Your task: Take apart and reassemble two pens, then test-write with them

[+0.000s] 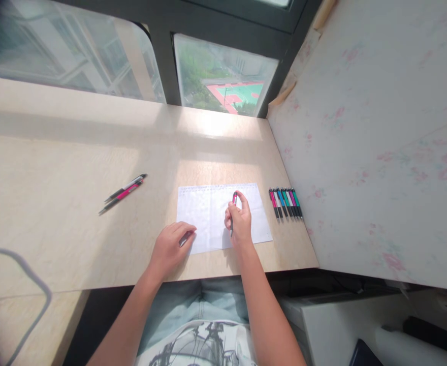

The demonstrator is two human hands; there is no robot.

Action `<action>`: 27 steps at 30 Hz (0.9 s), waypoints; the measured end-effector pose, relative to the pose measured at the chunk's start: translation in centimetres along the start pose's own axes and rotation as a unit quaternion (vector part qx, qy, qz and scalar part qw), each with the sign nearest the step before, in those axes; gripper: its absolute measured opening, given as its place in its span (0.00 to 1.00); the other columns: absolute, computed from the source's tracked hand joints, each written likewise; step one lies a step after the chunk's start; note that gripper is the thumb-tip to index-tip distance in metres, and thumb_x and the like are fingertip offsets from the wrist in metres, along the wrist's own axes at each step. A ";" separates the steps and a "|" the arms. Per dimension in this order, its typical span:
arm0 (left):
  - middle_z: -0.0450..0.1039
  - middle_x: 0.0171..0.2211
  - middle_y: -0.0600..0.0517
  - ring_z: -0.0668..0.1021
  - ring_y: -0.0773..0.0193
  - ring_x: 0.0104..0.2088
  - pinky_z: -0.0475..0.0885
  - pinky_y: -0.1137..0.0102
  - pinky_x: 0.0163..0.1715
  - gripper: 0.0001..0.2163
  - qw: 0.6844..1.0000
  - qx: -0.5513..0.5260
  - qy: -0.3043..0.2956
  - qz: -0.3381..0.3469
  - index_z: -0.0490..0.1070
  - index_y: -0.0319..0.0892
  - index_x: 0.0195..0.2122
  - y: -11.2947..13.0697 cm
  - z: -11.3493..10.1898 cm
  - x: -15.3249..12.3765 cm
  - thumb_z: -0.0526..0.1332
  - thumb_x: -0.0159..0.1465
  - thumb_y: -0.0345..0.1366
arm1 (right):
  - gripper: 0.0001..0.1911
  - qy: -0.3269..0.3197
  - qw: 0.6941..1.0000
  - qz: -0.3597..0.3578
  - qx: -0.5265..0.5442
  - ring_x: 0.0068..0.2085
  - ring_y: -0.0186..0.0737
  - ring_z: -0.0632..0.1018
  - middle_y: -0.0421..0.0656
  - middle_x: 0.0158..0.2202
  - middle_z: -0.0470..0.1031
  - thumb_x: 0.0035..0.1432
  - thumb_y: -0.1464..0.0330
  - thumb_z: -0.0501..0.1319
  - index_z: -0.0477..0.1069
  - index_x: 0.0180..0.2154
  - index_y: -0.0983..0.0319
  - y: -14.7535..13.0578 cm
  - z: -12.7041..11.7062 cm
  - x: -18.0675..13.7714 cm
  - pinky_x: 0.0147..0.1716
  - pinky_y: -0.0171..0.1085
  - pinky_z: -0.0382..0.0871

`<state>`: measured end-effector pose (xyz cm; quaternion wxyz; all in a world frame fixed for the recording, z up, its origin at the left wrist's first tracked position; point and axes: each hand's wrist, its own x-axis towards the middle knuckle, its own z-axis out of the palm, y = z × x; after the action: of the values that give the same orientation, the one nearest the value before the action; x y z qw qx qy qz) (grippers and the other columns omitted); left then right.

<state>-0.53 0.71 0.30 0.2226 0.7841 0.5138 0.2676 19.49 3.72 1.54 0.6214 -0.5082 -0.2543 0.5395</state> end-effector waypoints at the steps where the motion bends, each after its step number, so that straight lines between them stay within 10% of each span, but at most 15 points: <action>1: 0.78 0.37 0.50 0.77 0.58 0.39 0.69 0.63 0.41 0.06 1.000 0.001 0.001 -0.001 0.72 0.45 0.38 0.0 0.0 0.0 0.56 0.65 0.32 | 0.30 0.003 1.000 -0.003 0.002 0.15 0.25 0.58 0.29 0.20 0.63 0.56 0.61 0.64 0.59 0.58 0.55 -0.1 -0.3 -0.1 0.14 0.25 0.50; 13: 0.77 0.36 0.50 0.77 0.58 0.39 0.70 0.63 0.41 0.06 1.000 0.005 0.004 -0.003 0.72 0.44 0.37 0.3 -0.4 0.3 0.55 0.66 0.35 | 0.30 0.063 0.975 -0.063 -0.204 0.19 0.32 0.64 0.31 0.19 0.64 0.59 0.58 0.59 0.58 0.60 0.60 -0.4 -3.1 -0.9 0.19 0.30 0.58; 22: 0.78 0.36 0.50 0.78 0.58 0.39 0.71 0.63 0.41 0.07 1.000 0.000 0.016 0.003 0.73 0.45 0.36 0.0 -0.4 0.3 0.56 0.65 0.36 | 0.23 0.099 0.736 -0.134 -0.656 0.36 0.44 0.76 0.48 0.37 0.78 0.61 0.65 0.55 0.67 0.57 0.63 -1.7 -7.5 0.4 0.34 0.37 0.62; 27: 0.78 0.36 0.50 0.78 0.57 0.39 0.71 0.62 0.41 0.07 1.000 0.005 0.013 0.003 0.73 0.45 0.36 0.1 -0.5 0.4 0.55 0.65 0.36 | 0.15 0.091 0.695 -0.117 -0.704 0.40 0.43 0.76 0.47 0.44 0.77 0.62 0.65 0.56 0.72 0.49 0.60 -2.4 -8.3 0.3 0.34 0.36 0.60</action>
<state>-0.63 1.02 0.83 0.2117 0.7830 0.5158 0.2758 27.76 1.28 0.67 0.1606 -0.8094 -0.5596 0.0769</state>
